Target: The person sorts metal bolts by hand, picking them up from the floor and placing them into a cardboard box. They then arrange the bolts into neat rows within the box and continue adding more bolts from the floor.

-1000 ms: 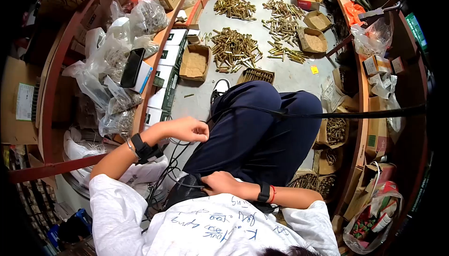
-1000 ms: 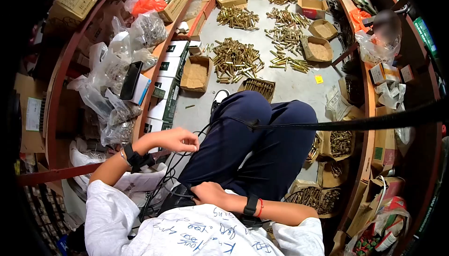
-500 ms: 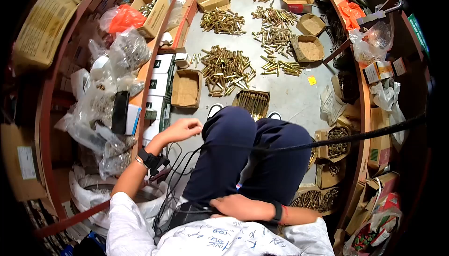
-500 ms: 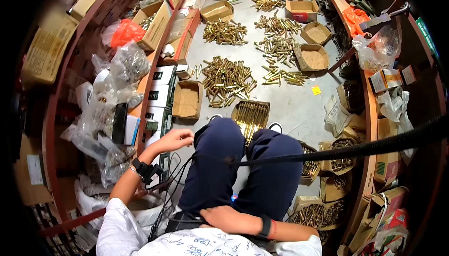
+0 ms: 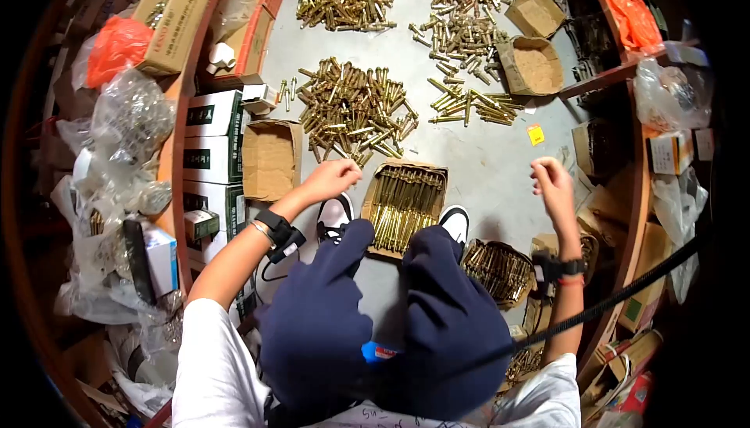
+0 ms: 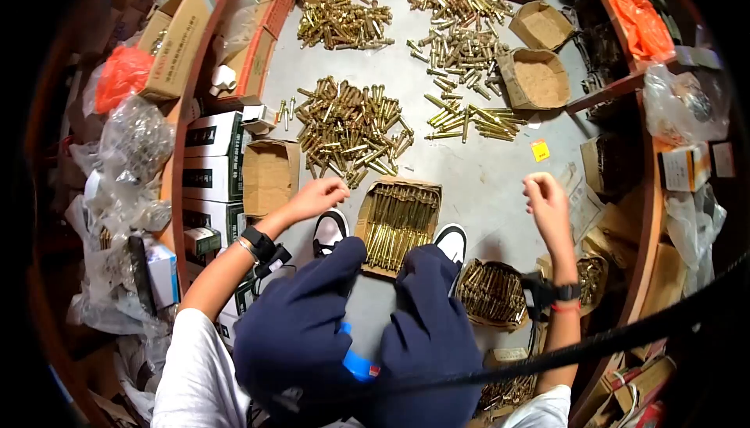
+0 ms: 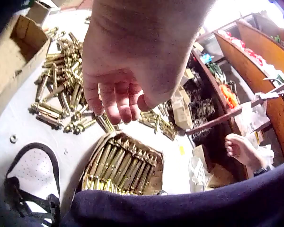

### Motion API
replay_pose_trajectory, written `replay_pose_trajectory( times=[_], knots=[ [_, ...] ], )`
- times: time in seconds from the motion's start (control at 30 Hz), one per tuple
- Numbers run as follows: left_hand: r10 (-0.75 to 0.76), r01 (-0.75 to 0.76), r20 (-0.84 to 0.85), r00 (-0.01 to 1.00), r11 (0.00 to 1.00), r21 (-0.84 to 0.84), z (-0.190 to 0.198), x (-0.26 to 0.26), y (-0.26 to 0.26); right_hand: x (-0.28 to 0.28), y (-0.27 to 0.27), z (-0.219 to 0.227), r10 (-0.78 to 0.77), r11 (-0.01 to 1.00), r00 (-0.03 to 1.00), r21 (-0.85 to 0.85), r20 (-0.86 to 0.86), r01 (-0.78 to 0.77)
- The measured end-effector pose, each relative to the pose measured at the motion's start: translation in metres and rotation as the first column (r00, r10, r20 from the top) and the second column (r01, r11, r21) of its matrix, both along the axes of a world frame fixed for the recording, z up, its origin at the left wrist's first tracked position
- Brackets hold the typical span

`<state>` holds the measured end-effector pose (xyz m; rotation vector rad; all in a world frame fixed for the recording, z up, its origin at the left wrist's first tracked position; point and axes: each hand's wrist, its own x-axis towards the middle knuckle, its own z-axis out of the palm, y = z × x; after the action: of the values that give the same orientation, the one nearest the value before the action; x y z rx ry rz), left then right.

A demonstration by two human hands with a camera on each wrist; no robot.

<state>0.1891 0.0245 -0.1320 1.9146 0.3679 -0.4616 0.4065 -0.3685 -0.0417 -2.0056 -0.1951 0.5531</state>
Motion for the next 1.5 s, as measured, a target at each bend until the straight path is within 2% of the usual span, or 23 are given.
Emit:
replay_pose_trajectory(
  times=[0.03,0.07,0.1,0.17,0.2,0.27,0.3,0.37,0.47,0.63,0.8,0.93,1.0,1.03,1.1,1.13,1.17,1.2,1.23,1.27,1.33,1.4,1.5],
  knots=[
    [-0.036,0.035,0.039,0.999,0.999,0.030,-0.008,0.003,-0.008,0.011,0.008,-0.035,0.044,0.991,0.998,-0.129,0.039,-0.038],
    [-0.074,0.070,0.076,0.994,0.996,0.061,-0.012,0.006,-0.016,0.018,0.018,-0.067,0.191,0.956,0.945,-0.270,0.264,-0.118],
    [-0.062,0.060,0.048,0.997,0.998,0.035,-0.021,0.007,-0.025,0.024,0.030,-0.098,0.258,0.925,0.907,-0.355,0.331,-0.134],
    [-0.086,0.083,0.117,0.989,0.996,0.026,-0.027,0.005,-0.036,0.032,0.057,-0.141,0.432,0.853,0.805,-0.475,0.406,-0.218],
    [-0.114,0.110,0.157,0.981,0.993,0.030,-0.035,0.002,-0.042,0.034,0.071,-0.153,0.440,0.846,0.809,-0.482,0.390,-0.228],
    [-0.081,0.082,0.144,0.986,0.997,0.004,-0.042,-0.004,-0.050,0.038,0.100,-0.175,0.622,0.746,0.599,-0.613,0.504,-0.259],
    [-0.072,0.072,0.144,0.987,0.997,0.003,-0.045,-0.008,-0.055,0.040,0.108,-0.188,0.631,0.738,0.607,-0.614,0.482,-0.280],
    [-0.068,0.060,0.188,0.980,0.997,0.049,-0.056,-0.018,-0.057,0.040,0.128,-0.210,0.688,0.695,0.496,-0.678,0.530,-0.240],
    [0.005,-0.024,0.172,0.985,0.994,0.108,-0.063,-0.024,-0.060,0.034,0.142,-0.220,0.713,0.658,0.436,-0.739,0.549,-0.145],
    [0.101,-0.124,0.165,0.981,0.983,0.133,-0.065,-0.017,-0.059,0.034,0.146,-0.224,0.630,0.739,0.449,-0.668,0.634,-0.094],
    [0.030,-0.075,0.229,0.973,0.979,0.191,-0.070,-0.018,-0.061,0.037,0.139,-0.234,0.724,0.622,0.445,-0.778,0.528,-0.088],
    [-0.001,-0.040,0.190,0.982,0.976,0.214,-0.069,-0.019,-0.064,0.031,0.137,-0.230,0.727,0.593,0.493,-0.799,0.477,-0.101],
    [-0.017,-0.017,0.167,0.986,0.979,0.202,-0.071,-0.021,-0.065,0.018,0.128,-0.213,0.587,0.742,0.535,-0.668,0.608,-0.055],
    [-0.034,0.004,0.152,0.988,0.981,0.195,-0.072,-0.022,-0.066,0.006,0.126,-0.198,0.589,0.739,0.536,-0.671,0.605,-0.056],
    [-0.027,0.008,0.110,0.994,0.986,0.165,-0.068,-0.020,-0.066,-0.028,0.120,-0.167,0.344,0.878,0.710,-0.479,0.614,-0.011],
    [-0.025,0.016,0.066,0.997,0.990,0.138,-0.065,-0.020,-0.066,-0.046,0.117,-0.159,0.344,0.893,0.688,-0.449,0.639,-0.029],
    [0.002,-0.012,0.086,0.996,0.993,0.115,-0.067,-0.022,-0.067,-0.062,0.113,-0.147,0.382,0.917,0.650,-0.353,0.656,-0.183],
    [-0.005,-0.005,0.089,0.996,0.993,0.116,-0.068,-0.022,-0.066,-0.073,0.108,-0.143,0.526,0.849,0.532,-0.368,0.663,-0.380],
    [-0.049,0.048,0.010,0.999,0.992,0.116,-0.068,-0.023,-0.065,-0.083,0.109,-0.135,0.605,0.768,0.497,-0.290,0.621,-0.571],
    [-0.093,0.100,-0.067,0.993,0.989,0.111,-0.069,-0.023,-0.065,-0.094,0.108,-0.142,0.677,0.676,0.382,-0.326,0.629,-0.660],
    [-0.127,0.130,-0.030,0.991,0.985,0.116,-0.071,-0.026,-0.068,-0.112,0.112,-0.145,0.814,0.477,0.190,-0.444,0.549,-0.759],
    [-0.162,0.160,0.005,0.987,0.976,0.145,-0.074,-0.028,-0.074,-0.127,0.115,-0.151,0.839,0.387,0.099,-0.459,0.536,-0.800],
    [-0.202,0.205,-0.030,0.979,0.962,0.181,-0.082,-0.028,-0.079,-0.137,0.122,-0.162,0.843,0.340,0.067,-0.434,0.533,-0.834]
  ],
)
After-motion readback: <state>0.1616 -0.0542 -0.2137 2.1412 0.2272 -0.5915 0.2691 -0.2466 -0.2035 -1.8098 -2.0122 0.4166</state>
